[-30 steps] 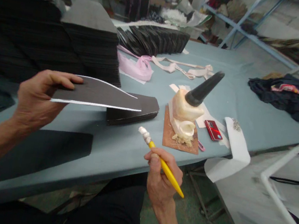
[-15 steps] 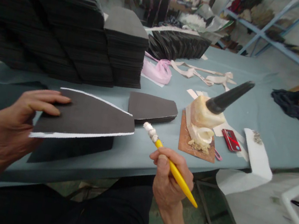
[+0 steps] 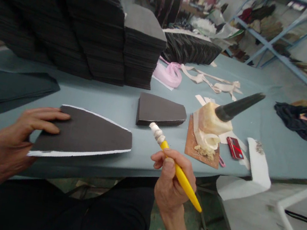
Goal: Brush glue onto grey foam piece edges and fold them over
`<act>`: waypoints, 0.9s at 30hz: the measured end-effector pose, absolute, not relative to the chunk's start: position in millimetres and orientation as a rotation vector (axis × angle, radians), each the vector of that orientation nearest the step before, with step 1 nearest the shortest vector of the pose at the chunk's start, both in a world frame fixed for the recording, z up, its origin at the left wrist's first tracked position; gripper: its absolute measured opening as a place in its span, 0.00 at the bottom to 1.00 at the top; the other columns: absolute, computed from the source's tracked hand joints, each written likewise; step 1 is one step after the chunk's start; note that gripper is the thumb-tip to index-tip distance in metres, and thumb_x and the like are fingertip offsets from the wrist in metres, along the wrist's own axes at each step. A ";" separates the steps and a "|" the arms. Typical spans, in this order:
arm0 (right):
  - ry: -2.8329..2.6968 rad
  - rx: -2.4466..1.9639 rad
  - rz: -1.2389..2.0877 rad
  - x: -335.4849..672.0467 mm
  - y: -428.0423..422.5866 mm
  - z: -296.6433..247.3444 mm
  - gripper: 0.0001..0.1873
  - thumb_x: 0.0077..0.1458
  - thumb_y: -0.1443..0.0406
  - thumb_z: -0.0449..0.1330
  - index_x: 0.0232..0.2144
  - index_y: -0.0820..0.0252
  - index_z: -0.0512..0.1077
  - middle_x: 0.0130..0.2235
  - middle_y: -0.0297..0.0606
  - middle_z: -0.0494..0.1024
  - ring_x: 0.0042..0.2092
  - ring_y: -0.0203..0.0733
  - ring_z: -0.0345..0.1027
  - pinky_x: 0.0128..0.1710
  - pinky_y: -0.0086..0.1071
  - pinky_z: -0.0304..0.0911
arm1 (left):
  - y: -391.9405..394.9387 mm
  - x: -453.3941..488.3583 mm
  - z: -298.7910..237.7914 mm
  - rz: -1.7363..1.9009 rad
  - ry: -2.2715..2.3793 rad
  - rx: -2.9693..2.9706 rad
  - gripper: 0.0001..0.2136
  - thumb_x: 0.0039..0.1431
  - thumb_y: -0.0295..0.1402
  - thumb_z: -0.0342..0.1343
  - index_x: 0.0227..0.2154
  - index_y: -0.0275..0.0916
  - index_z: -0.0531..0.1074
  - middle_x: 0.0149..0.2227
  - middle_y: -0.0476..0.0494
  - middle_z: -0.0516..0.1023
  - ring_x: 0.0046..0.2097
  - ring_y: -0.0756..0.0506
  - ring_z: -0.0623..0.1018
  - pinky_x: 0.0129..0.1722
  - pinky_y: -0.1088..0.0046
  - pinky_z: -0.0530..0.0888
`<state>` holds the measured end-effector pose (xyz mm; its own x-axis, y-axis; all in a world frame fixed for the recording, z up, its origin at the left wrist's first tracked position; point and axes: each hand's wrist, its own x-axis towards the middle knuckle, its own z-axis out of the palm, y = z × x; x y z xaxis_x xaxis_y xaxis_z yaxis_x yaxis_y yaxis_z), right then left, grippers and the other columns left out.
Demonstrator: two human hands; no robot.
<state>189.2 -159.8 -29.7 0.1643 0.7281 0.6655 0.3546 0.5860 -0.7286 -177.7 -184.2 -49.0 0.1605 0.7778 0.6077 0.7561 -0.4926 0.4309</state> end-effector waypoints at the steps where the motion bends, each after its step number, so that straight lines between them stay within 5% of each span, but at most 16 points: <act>1: -1.446 -0.968 0.341 188.1 -159.7 -29.3 0.07 0.76 0.62 0.60 0.45 0.55 0.78 0.32 0.29 0.86 0.25 0.33 0.75 0.29 0.29 0.75 | -186.1 -180.2 -53.1 1.268 1.566 2.377 0.03 0.73 0.35 0.60 0.46 0.47 0.74 0.57 0.41 0.85 0.66 0.39 0.79 0.67 0.51 0.76; 14: -1.560 -0.880 0.251 160.8 -153.3 -20.4 0.06 0.77 0.61 0.58 0.47 0.54 0.75 0.32 0.29 0.88 0.22 0.34 0.73 0.28 0.32 0.76 | -209.9 -205.5 -78.8 1.164 1.646 2.364 0.03 0.73 0.31 0.57 0.45 0.47 0.74 0.60 0.40 0.83 0.64 0.40 0.80 0.66 0.52 0.76; 27: -1.831 -0.820 0.323 140.8 -155.7 -24.0 0.09 0.78 0.60 0.58 0.43 0.54 0.76 0.34 0.33 0.89 0.29 0.37 0.83 0.32 0.32 0.81 | -227.2 -212.3 -96.4 1.167 1.700 2.290 0.09 0.69 0.25 0.58 0.45 0.47 0.76 0.61 0.42 0.83 0.64 0.39 0.80 0.65 0.54 0.77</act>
<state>140.8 -155.7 -24.0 -0.2098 0.6679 0.7141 0.3828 0.7282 -0.5686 -212.3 -227.2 -96.4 0.1052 0.8419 0.5292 0.7961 -0.3902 0.4625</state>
